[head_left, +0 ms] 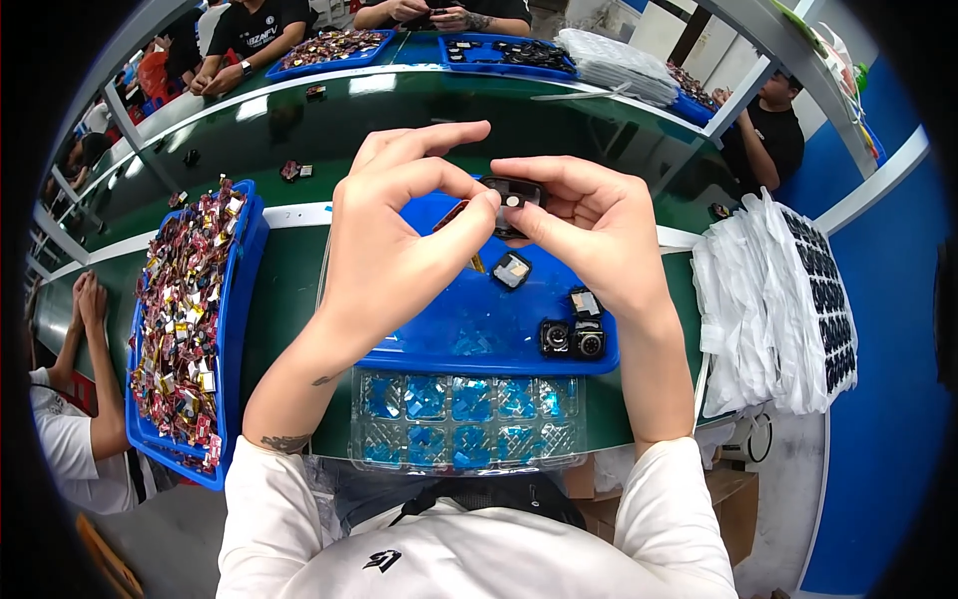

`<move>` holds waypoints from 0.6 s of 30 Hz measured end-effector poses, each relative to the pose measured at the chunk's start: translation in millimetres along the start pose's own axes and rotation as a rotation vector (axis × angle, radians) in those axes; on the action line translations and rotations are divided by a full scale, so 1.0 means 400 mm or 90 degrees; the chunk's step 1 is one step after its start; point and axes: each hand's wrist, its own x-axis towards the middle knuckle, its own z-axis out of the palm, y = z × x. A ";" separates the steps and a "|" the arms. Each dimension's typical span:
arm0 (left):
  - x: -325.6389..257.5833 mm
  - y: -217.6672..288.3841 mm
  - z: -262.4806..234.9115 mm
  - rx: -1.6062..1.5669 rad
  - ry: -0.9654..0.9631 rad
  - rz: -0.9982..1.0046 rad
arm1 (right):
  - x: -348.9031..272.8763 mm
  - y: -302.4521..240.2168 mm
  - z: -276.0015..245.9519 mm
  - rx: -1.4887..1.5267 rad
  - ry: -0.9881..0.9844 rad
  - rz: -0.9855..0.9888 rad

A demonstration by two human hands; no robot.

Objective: The recorder is assembling small electronic components, specifically camera modules or sensors, and placing them into a tray.

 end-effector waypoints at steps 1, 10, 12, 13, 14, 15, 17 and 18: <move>0.000 -0.001 0.004 0.012 0.009 -0.001 | -0.002 0.000 0.004 -0.006 0.003 0.001; -0.001 -0.008 0.013 0.036 0.038 0.008 | -0.008 0.005 0.016 -0.042 0.002 -0.009; -0.002 -0.003 0.010 0.024 0.024 -0.007 | -0.009 0.005 0.016 -0.040 0.002 -0.007; -0.002 -0.001 0.009 0.011 0.010 -0.022 | -0.009 0.004 0.017 -0.038 0.004 -0.005; -0.002 -0.002 0.008 0.011 0.009 -0.022 | -0.010 0.004 0.017 -0.036 0.006 -0.004; -0.001 -0.004 0.008 -0.011 0.000 -0.039 | -0.010 0.003 0.017 -0.037 0.006 -0.004; -0.001 -0.008 0.006 -0.033 -0.010 -0.056 | -0.010 0.003 0.018 -0.057 0.007 -0.008; 0.000 -0.009 0.006 -0.037 -0.017 -0.061 | -0.011 0.003 0.019 -0.057 0.007 -0.007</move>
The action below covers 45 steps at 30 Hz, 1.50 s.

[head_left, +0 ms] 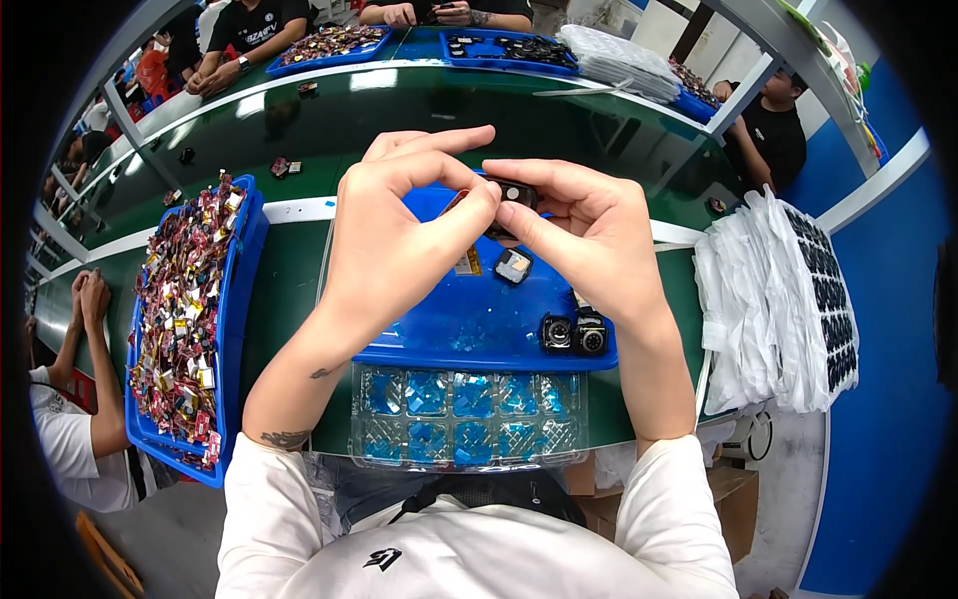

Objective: The recorder is assembling small electronic components, specifically camera modules or sensors, and placing them into a tray.

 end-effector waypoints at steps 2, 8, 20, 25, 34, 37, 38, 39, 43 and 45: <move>-0.001 0.000 -0.001 -0.002 -0.007 -0.006 | 0.000 0.000 0.004 -0.011 0.001 -0.025; -0.003 0.008 0.001 0.047 0.043 0.033 | -0.008 -0.003 0.011 0.025 0.007 -0.022; -0.009 0.025 0.001 0.082 0.057 0.155 | -0.006 -0.021 -0.008 0.036 0.112 -0.083; -0.010 0.036 -0.015 0.123 0.032 0.127 | 0.002 -0.020 -0.019 0.051 0.128 -0.094; -0.005 0.034 -0.019 -0.325 -0.120 -0.186 | -0.008 -0.019 0.000 -0.074 0.175 -0.184; -0.004 0.031 -0.024 -0.318 -0.111 -0.234 | -0.005 -0.010 0.004 -0.056 0.167 -0.215; -0.002 0.031 -0.023 -0.320 -0.112 -0.232 | -0.006 -0.013 0.004 -0.059 0.168 -0.215; 0.000 0.030 -0.022 -0.335 -0.109 -0.243 | -0.009 -0.016 0.003 -0.049 0.158 -0.212; -0.002 0.014 -0.015 -0.344 -0.086 -0.216 | -0.007 -0.005 0.005 -0.029 0.149 -0.198; -0.002 0.012 -0.006 -0.304 -0.049 -0.198 | -0.009 -0.011 0.007 -0.013 0.147 -0.175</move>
